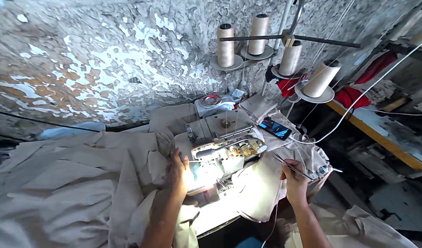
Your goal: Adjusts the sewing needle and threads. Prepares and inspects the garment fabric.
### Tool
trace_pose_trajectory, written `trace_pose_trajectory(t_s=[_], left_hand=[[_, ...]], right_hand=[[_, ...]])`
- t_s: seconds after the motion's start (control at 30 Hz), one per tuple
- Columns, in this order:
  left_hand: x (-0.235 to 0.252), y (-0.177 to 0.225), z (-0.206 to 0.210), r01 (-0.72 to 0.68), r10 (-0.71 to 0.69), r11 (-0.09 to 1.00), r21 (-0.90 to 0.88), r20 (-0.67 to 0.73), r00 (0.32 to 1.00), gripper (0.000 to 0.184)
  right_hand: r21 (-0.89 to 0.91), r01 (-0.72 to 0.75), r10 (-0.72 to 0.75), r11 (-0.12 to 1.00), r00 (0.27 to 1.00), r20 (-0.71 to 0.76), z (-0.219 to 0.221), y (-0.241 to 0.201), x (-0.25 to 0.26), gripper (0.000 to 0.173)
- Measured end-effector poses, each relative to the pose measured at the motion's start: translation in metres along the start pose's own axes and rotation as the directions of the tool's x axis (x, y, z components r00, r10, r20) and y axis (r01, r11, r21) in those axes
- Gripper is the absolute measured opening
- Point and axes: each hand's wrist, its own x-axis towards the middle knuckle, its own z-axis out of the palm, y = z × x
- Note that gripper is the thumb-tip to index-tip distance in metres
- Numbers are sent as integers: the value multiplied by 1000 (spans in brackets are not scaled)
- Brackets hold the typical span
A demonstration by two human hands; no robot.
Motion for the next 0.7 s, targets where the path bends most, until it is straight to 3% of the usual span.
trace_pose_trajectory(t_s=[0.2,0.33,0.6,0.7], left_hand=[[-1,5,-2,46,-46,998,30,2,999,66],[-1,8,-5,77,-79,996,41,47,996,65],[-1,10,-6,83,-84,996,19,42,996,57],[-1,8,-5,73,-73,997,16,38,997,58]], right_hand=[[-71,-96,106,993,982,155,2,-8,28,15],[-170,-166,205,971,946,249,8,-9,38,17],[-478,-108,290,871,900,324,28,-9,51,24],[-599,4,286,801,876,389,34,-13,60,27]])
